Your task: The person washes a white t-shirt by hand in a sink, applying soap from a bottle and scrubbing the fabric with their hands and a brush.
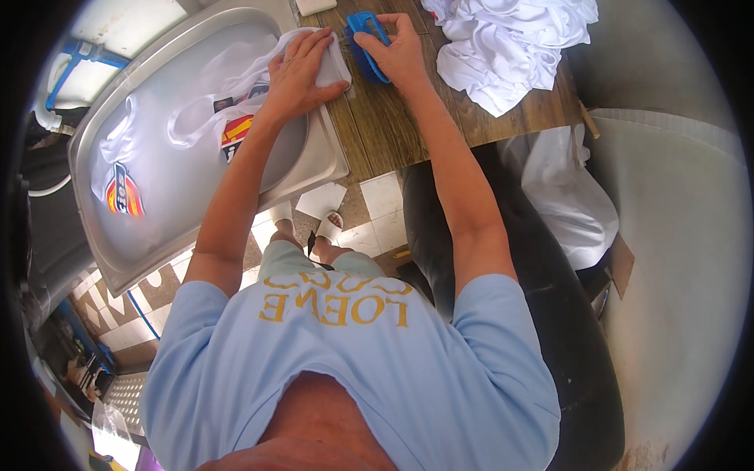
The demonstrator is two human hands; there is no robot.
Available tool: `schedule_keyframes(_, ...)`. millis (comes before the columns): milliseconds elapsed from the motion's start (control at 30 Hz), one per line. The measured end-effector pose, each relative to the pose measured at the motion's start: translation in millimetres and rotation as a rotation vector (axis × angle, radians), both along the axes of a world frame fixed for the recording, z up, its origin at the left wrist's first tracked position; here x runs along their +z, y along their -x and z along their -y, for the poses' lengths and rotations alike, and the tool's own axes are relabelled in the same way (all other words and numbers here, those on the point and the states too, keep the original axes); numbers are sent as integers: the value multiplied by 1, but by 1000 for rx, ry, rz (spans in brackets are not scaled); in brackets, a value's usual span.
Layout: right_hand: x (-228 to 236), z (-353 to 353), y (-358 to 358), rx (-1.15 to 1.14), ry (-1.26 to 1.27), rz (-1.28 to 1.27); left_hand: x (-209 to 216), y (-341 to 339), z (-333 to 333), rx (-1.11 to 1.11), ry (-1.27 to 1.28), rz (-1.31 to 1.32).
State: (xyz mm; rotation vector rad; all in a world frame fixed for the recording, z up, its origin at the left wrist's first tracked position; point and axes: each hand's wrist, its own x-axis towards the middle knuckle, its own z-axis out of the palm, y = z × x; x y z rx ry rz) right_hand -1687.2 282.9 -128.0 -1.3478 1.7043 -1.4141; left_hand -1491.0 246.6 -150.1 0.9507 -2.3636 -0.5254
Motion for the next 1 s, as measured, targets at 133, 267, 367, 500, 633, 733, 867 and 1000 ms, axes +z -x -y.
schedule_keyframes(133, 2, -8, -4, 19, -6, -80, -1, 1, 0, -1, 23, 1)
schedule_keyframes(267, 9, -34, -16, 88, -67, -187, -2, 0, 0, 1, 33, -11)
schedule_keyframes(367, 29, -61, -31, 66, -213, -422, -2, -2, 1, 8, 33, -21)
schedule_keyframes(500, 26, -33, -39, -2, -124, -697, -2, 1, 0, 4, 48, -17)
schedule_keyframes(633, 28, -9, -38, -13, -156, -687, -3, 3, -2, 20, 10, -56)
schedule_keyframes(733, 31, -39, -40, 57, -146, -663, -1, -1, 1, 33, 7, -34)
schedule_keyframes(867, 31, -41, -41, 47, -141, -673, 0, 0, 3, 33, 18, -19)
schedule_keyframes(1000, 30, 5, -38, -8, -170, -754, -2, 4, 0, 51, 19, -79)
